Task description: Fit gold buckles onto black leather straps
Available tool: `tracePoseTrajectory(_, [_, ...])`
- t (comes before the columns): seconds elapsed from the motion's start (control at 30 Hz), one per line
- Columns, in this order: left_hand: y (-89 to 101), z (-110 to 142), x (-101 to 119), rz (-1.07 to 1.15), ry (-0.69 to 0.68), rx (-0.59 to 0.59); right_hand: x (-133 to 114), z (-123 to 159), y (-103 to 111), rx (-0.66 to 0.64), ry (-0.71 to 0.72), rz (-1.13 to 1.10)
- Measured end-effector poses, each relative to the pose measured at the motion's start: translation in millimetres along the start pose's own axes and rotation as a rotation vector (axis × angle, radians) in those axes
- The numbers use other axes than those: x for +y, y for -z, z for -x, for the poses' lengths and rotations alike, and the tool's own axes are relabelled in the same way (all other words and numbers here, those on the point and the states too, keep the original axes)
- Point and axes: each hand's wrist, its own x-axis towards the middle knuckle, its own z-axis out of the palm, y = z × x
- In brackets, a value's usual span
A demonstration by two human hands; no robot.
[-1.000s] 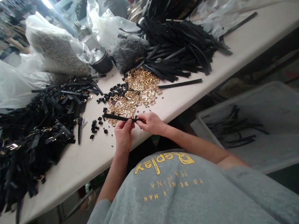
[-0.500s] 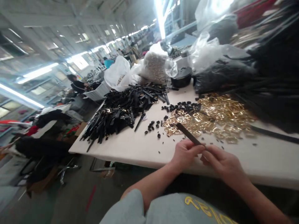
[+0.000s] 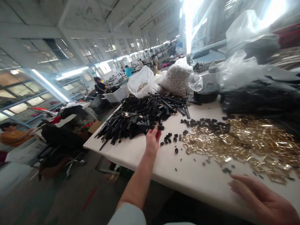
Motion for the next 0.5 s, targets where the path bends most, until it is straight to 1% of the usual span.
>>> tracePoseTrajectory(0.07, [-0.5,-38.6,41.7,0.052,-0.063,0.073,-0.2,2.5,-1.3,0.036,0.029,0.055])
tracePoseTrajectory(0.13, [0.7,-65.9,75.7,0.091,-0.101,0.111,-4.4,5.6,-2.6,0.063,0.047,0.081])
tracePoseTrajectory(0.17, [2.0,-73.9,87.2,0.104,-0.11,0.119,-7.3,6.8,-3.2,0.072,0.052,0.086])
tracePoseTrajectory(0.2, [3.8,-77.7,94.0,0.113,-0.112,0.121,-10.4,7.7,-3.7,0.079,0.052,0.09])
tracePoseTrajectory(0.23, [5.8,-77.5,95.7,0.118,-0.108,0.117,-13.3,8.3,-4.0,0.078,0.051,0.092])
tracePoseTrajectory(0.27, [7.8,-73.7,92.3,0.121,-0.099,0.11,-16.0,8.5,-4.2,0.063,0.05,0.092])
tracePoseTrajectory(0.33, [11.3,-56.9,72.2,0.103,-0.06,0.06,-20.4,8.5,-4.7,0.027,0.056,0.079])
tracePoseTrajectory(0.37, [12.6,-45.0,57.3,0.078,-0.03,0.022,-22.4,8.8,-5.0,0.019,0.064,0.056])
tracePoseTrajectory(0.5, [14.9,15.2,-6.9,-0.118,0.091,-0.225,-31.0,15.1,-6.2,0.034,0.079,-0.058])
